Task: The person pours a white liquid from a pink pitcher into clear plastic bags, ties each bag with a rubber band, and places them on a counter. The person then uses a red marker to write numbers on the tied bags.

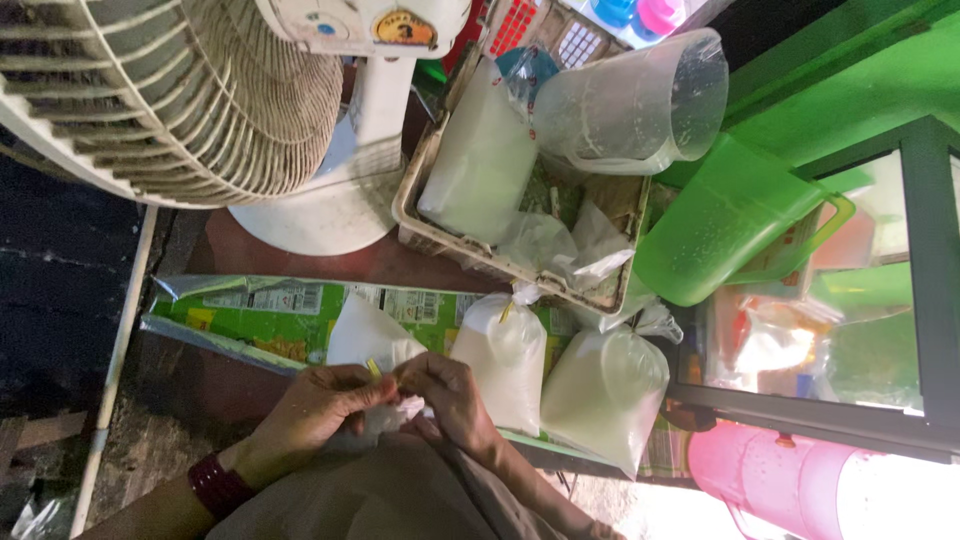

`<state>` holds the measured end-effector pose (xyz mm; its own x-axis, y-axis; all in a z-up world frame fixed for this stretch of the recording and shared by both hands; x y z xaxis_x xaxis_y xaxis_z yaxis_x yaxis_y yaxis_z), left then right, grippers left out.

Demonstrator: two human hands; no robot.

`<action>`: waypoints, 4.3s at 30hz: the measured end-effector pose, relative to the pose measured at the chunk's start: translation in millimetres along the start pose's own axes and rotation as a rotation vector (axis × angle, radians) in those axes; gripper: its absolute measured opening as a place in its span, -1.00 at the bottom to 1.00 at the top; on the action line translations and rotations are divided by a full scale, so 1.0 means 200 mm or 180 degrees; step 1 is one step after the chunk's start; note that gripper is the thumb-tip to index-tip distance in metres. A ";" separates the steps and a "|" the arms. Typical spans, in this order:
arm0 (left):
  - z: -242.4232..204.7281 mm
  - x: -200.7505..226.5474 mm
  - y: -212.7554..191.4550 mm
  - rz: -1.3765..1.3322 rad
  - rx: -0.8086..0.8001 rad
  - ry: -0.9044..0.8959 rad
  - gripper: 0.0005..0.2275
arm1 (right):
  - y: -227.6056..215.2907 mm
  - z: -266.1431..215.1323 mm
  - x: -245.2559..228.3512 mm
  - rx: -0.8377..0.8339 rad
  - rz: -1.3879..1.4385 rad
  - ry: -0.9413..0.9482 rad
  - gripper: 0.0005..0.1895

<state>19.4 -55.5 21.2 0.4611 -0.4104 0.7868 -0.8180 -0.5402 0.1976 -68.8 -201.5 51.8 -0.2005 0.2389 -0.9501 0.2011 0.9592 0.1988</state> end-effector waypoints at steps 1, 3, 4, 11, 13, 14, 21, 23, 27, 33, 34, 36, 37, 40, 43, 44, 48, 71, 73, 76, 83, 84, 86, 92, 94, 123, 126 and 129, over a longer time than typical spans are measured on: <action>-0.02 0.03 0.00 0.0107 0.0099 0.0534 -0.75 | -0.01 0.01 0.05 0.0049 -0.0137 -0.0024 -0.78; -0.06 0.12 0.00 0.0322 0.0284 0.1609 -0.79 | -0.03 0.04 0.12 0.0136 -0.0384 0.0006 -0.78; -0.10 0.18 0.00 0.1285 0.0619 0.2196 -0.80 | -0.05 0.08 0.14 0.0173 -0.0495 0.0060 -0.78; -0.18 0.27 0.05 0.4177 0.1050 0.2702 -0.88 | -0.03 0.20 0.03 -0.0251 -0.0070 -0.0208 -0.75; -0.13 0.27 0.01 0.3785 0.0998 0.2165 -0.88 | 0.00 0.18 -0.01 -0.0428 -0.0550 -0.0150 -0.70; -0.10 0.26 -0.01 0.3433 0.0971 0.1896 -0.84 | 0.02 0.17 -0.03 -0.0517 -0.0797 -0.0128 -0.66; -0.04 -0.02 -0.07 -0.1319 0.0134 -0.0114 -0.71 | 0.14 0.07 -0.22 -0.0380 -0.1852 -0.0822 -0.58; -0.05 -0.02 -0.05 -0.1338 0.0030 0.0056 -0.73 | 0.17 0.03 -0.30 -0.0336 -0.2289 -0.1109 -0.48; -0.06 -0.03 -0.05 -0.1538 0.0076 0.0202 -0.75 | 0.25 -0.01 -0.39 -0.0751 -0.3561 -0.1172 -0.21; -0.06 -0.05 -0.07 -0.1344 0.0122 0.0521 -0.77 | 0.31 -0.01 -0.40 -0.0856 -0.4910 -0.1386 -0.43; -0.05 -0.08 -0.09 -0.1332 0.0287 0.0425 -0.78 | 0.30 0.00 -0.39 -0.0899 -0.4856 -0.1389 -0.46; -0.04 -0.13 -0.14 -0.1306 0.0622 0.0221 -0.81 | 0.24 -0.01 -0.39 -0.0893 -0.4626 -0.1543 -0.47; -0.05 -0.15 -0.18 -0.1168 0.0822 0.0344 -0.80 | 0.21 -0.03 -0.39 -0.0842 -0.4449 -0.1693 -0.46; -0.08 -0.15 -0.26 -0.0939 0.1185 0.0746 -0.81 | 0.10 -0.06 -0.33 -0.0959 -0.4015 -0.1299 -0.57; -0.08 -0.14 -0.24 -0.0994 0.0929 0.0974 -0.83 | 0.07 -0.10 -0.29 -0.1015 -0.3747 -0.1598 -0.67; -0.08 -0.14 -0.23 -0.0947 0.0778 0.0927 -0.82 | 0.08 -0.11 -0.28 -0.0995 -0.3681 -0.1888 -0.68; -0.05 -0.12 -0.19 -0.1532 0.0040 0.0629 -0.76 | 0.07 -0.08 -0.16 -0.0905 -0.1503 -0.1290 -0.83; 0.61 0.20 -0.07 0.3961 -0.0310 0.1611 0.12 | -0.61 0.21 -0.14 0.0497 -0.4159 -0.0319 -0.78; 0.61 0.17 -0.02 0.4325 -0.0078 0.1435 0.12 | -0.78 0.34 -0.31 0.0759 -0.6145 -0.1023 -0.92; 0.51 0.09 0.07 0.4411 0.0408 0.1267 0.07 | -1.29 0.76 -0.31 0.0808 -0.5535 0.0521 -0.78; 0.40 0.03 -0.01 0.3472 0.0280 0.0574 -0.01 | -1.67 1.25 0.09 0.3018 -0.6392 -0.1516 -0.35; 0.40 0.04 -0.07 0.3149 0.0091 0.0368 -0.05 | -1.70 1.31 0.15 0.2496 -0.6797 -0.1317 -0.43; 0.37 0.19 -0.14 0.3586 0.0428 0.1380 -0.26 | -1.77 1.33 0.24 0.1354 -0.7507 -0.0795 -0.59; 0.23 0.58 -0.13 0.2686 0.0782 0.1702 -0.55 | -1.73 1.05 -0.21 0.0827 -0.4954 0.0217 -0.72; 0.19 0.75 -0.04 0.2551 0.0766 0.1791 -0.61 | -1.50 0.72 -0.58 0.1700 -0.3323 -0.1485 -0.79; 0.19 -0.18 0.60 0.5078 -0.1128 0.2581 -0.70 | -0.66 -0.53 0.44 0.2409 0.2198 -0.1864 -0.42; 0.17 -0.11 0.67 0.5266 -0.0740 0.3352 -0.61 | -0.62 -0.51 0.33 0.2633 0.0044 -0.2151 -0.60; 0.23 -0.20 0.65 0.5774 -0.1281 0.2242 -0.67 | -0.65 -0.48 0.32 0.2983 -0.0415 -0.1714 -0.66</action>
<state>-90.2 -144.1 -12.0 -0.9612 0.1748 0.2135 -0.1523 0.3094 -0.9387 -200.0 -296.6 -12.3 0.1273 -0.1729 -0.9767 0.9059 0.4212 0.0435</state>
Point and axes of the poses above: each hand's wrist, its own z-axis towards the middle knuckle, its own y-axis out of the palm, x = y × z, the point moved 6 cm from there along z, towards the middle knuckle, and after that the axes turned 2 degrees about -x, right-handed, at the moved point
